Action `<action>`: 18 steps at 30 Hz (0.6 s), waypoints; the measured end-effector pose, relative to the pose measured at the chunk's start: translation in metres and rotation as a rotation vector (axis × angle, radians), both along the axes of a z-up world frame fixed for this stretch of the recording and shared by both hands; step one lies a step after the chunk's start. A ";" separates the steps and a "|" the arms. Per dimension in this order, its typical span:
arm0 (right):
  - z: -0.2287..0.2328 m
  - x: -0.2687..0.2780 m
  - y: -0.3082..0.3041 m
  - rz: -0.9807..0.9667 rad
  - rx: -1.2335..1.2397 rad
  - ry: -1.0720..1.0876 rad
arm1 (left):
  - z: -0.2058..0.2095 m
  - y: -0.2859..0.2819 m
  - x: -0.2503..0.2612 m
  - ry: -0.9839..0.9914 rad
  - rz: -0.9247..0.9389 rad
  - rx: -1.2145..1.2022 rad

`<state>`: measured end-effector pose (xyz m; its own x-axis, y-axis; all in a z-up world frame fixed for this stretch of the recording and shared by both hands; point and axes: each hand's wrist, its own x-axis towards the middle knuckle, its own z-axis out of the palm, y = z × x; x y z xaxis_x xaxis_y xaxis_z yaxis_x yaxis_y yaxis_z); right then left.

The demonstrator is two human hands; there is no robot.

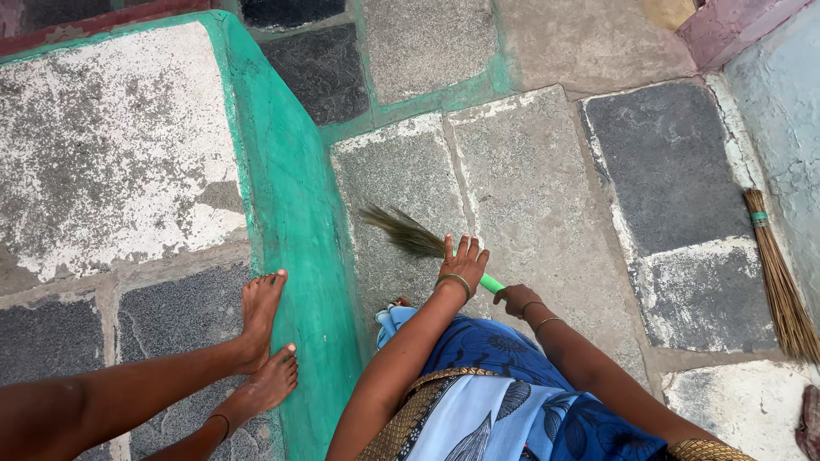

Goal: The person sweeps a stone-tiled floor using a small hand broom, moving dirt and debris along the surface.

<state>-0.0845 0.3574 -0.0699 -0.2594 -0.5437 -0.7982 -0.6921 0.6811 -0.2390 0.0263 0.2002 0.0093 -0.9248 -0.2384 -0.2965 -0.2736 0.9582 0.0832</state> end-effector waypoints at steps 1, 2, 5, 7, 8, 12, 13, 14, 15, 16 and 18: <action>0.004 -0.005 0.011 -0.107 0.038 0.003 | -0.001 0.002 -0.002 0.000 -0.004 -0.002; 0.007 -0.011 0.020 -0.215 0.074 0.006 | -0.001 0.003 -0.004 -0.016 -0.015 0.001; 0.017 -0.024 0.049 -0.590 0.042 -0.033 | 0.000 0.002 -0.006 -0.050 -0.040 -0.001; 0.021 -0.031 0.058 -0.690 0.040 -0.043 | -0.001 0.000 -0.005 -0.066 -0.058 -0.007; 0.022 -0.035 0.060 -0.768 0.022 -0.024 | -0.002 -0.002 -0.004 -0.057 -0.059 -0.012; 0.025 -0.036 0.055 -0.968 -0.117 0.029 | -0.002 -0.008 0.002 -0.037 -0.050 -0.011; 0.024 -0.034 0.050 -0.972 -0.119 0.030 | -0.001 -0.010 0.003 -0.036 -0.055 -0.013; 0.022 -0.029 0.045 -0.995 -0.184 0.076 | 0.000 -0.010 0.006 -0.054 -0.059 -0.015; 0.020 -0.024 0.039 -1.017 -0.249 0.124 | 0.001 -0.009 0.008 -0.072 -0.063 -0.018; 0.017 -0.020 0.036 -1.018 -0.242 0.126 | 0.000 -0.007 0.010 -0.074 -0.065 -0.011; 0.014 -0.015 0.025 -0.892 -0.332 0.180 | -0.002 -0.007 0.009 -0.065 -0.064 -0.011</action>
